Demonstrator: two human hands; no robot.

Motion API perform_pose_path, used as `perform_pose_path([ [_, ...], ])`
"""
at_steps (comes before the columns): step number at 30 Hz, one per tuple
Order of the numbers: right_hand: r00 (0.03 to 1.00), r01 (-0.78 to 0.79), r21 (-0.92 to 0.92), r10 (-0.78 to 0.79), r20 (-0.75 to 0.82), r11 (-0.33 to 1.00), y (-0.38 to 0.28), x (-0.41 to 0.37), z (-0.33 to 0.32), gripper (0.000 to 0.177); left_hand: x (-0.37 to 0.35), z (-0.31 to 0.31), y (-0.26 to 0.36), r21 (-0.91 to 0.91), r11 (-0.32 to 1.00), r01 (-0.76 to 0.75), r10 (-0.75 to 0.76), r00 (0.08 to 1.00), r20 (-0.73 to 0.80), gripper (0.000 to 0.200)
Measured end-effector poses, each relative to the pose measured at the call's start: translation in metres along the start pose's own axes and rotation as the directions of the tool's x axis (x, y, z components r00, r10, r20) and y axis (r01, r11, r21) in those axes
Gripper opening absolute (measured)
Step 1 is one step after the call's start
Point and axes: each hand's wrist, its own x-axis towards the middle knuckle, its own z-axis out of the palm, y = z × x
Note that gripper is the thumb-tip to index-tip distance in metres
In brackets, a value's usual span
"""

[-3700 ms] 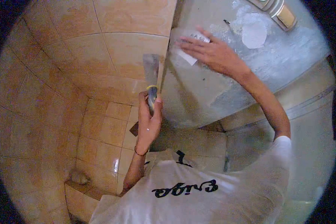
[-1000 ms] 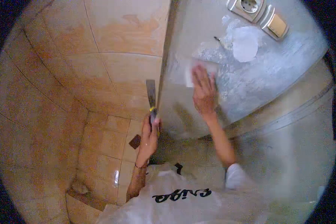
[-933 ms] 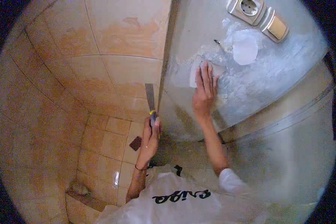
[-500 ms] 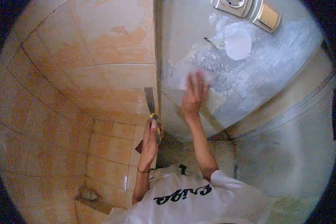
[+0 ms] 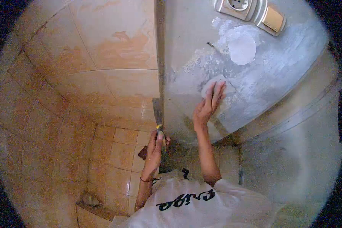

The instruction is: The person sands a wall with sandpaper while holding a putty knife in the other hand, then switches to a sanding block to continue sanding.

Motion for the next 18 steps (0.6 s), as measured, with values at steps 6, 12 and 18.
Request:
perform_pose_path([
  [6, 0.999, -0.041, -0.043, 0.041, 0.019, 0.998, 0.012, -0.015, -0.01, 0.068, 0.006, 0.01, 0.001, 0.021, 0.999, -0.047, 0.045, 0.995, 0.09, 0.031],
  [12, 0.997, -0.077, -0.001, 0.077, -0.015, 0.997, 0.014, -0.003, -0.015, 0.067, 0.019, 0.013, -0.03, -0.012, 0.999, 0.03, -0.029, 0.994, 0.101, 0.04],
  [18, 0.974, -0.205, 0.067, 0.211, -0.084, 0.976, 0.036, 0.009, -0.041, 0.064, 0.017, 0.031, -0.017, -0.029, 0.999, -0.021, 0.025, 0.988, 0.151, 0.041],
])
